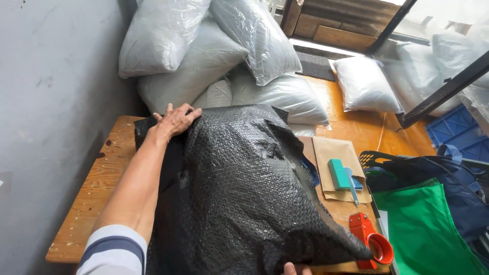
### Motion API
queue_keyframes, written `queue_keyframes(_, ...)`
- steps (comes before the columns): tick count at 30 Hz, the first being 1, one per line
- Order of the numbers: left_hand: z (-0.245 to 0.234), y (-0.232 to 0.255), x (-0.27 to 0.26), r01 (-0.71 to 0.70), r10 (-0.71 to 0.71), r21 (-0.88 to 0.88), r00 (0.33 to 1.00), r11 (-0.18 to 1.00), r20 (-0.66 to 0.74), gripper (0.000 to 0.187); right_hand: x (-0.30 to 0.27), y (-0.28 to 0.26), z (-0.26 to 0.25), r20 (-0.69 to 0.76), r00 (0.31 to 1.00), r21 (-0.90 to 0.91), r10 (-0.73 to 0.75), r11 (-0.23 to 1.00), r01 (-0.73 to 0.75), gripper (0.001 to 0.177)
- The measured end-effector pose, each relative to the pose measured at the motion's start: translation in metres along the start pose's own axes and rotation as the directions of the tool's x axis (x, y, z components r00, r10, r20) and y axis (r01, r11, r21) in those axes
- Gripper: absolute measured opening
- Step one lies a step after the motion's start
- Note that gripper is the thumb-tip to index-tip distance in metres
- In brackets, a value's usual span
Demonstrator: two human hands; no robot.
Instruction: Sealing a large black bubble mailer using a handheld tape dispenser and smoothing the tape by hand.
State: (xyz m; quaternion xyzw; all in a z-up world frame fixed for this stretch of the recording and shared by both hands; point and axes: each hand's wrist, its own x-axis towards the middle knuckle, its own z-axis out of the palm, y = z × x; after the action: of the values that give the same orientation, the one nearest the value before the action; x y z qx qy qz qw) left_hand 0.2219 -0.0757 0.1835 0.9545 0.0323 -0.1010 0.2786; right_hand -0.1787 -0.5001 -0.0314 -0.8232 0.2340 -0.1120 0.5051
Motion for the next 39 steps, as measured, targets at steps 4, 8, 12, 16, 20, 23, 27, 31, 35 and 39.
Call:
queue_keyframes(4,-0.02,-0.001,-0.05,0.045,-0.047,-0.096,0.999,0.994,-0.019,0.068,0.021,-0.097,-0.027,0.044,0.982,0.059,0.185,0.98,-0.188,0.056)
queue_keyframes(8,-0.021,-0.048,-0.091,0.079,-0.081,-0.035,0.994,0.996,-0.069,0.07,0.084,-0.198,-0.044,0.16,0.97,-0.212,0.181,0.966,-0.146,0.047)
queue_keyframes(12,-0.026,-0.06,-0.182,0.186,-0.193,-0.08,0.977,0.979,-0.087,0.063,0.17,-0.237,-0.03,0.214,0.959,0.003,-0.186,0.982,0.19,0.043)
queue_keyframes(16,0.007,-0.079,-0.25,0.237,-0.261,-0.185,0.958,0.954,-0.116,0.057,0.229,-0.241,-0.004,0.273,0.94,-0.217,-0.202,0.939,0.265,0.042)
queue_keyframes(20,0.042,-0.092,-0.289,0.054,-0.183,-0.369,0.928,0.928,-0.325,0.07,0.188,-0.281,-0.019,0.38,0.918,-0.235,-0.115,0.948,0.216,0.065)
queue_keyframes(23,0.052,-0.085,-0.301,-0.051,-0.08,-0.322,0.921,0.945,-0.381,0.093,0.161,-0.269,-0.037,0.472,0.866,-0.211,-0.168,0.932,0.296,0.087)
queue_keyframes(27,0.065,-0.09,-0.296,-0.235,0.149,-0.118,0.859,0.965,-0.49,0.114,0.132,-0.229,-0.05,0.499,0.78,-0.164,-0.377,0.843,0.512,0.11)
queue_keyframes(31,0.074,-0.09,-0.29,-0.287,0.233,-0.012,0.8,0.958,-0.554,0.134,0.104,-0.22,-0.044,0.431,0.77,-0.156,-0.471,0.801,0.578,0.144)
queue_keyframes(35,0.087,-0.084,-0.292,-0.301,0.35,0.188,0.688,0.935,-0.636,0.136,0.078,-0.215,-0.033,0.216,0.567,-0.356,-0.795,0.477,0.804,0.128)
queue_keyframes(39,0.118,-0.077,-0.296,-0.264,0.472,0.393,0.549,0.881,-0.69,0.104,0.013,-0.232,-0.009,0.084,0.344,-0.387,-0.935,0.288,0.876,0.038)
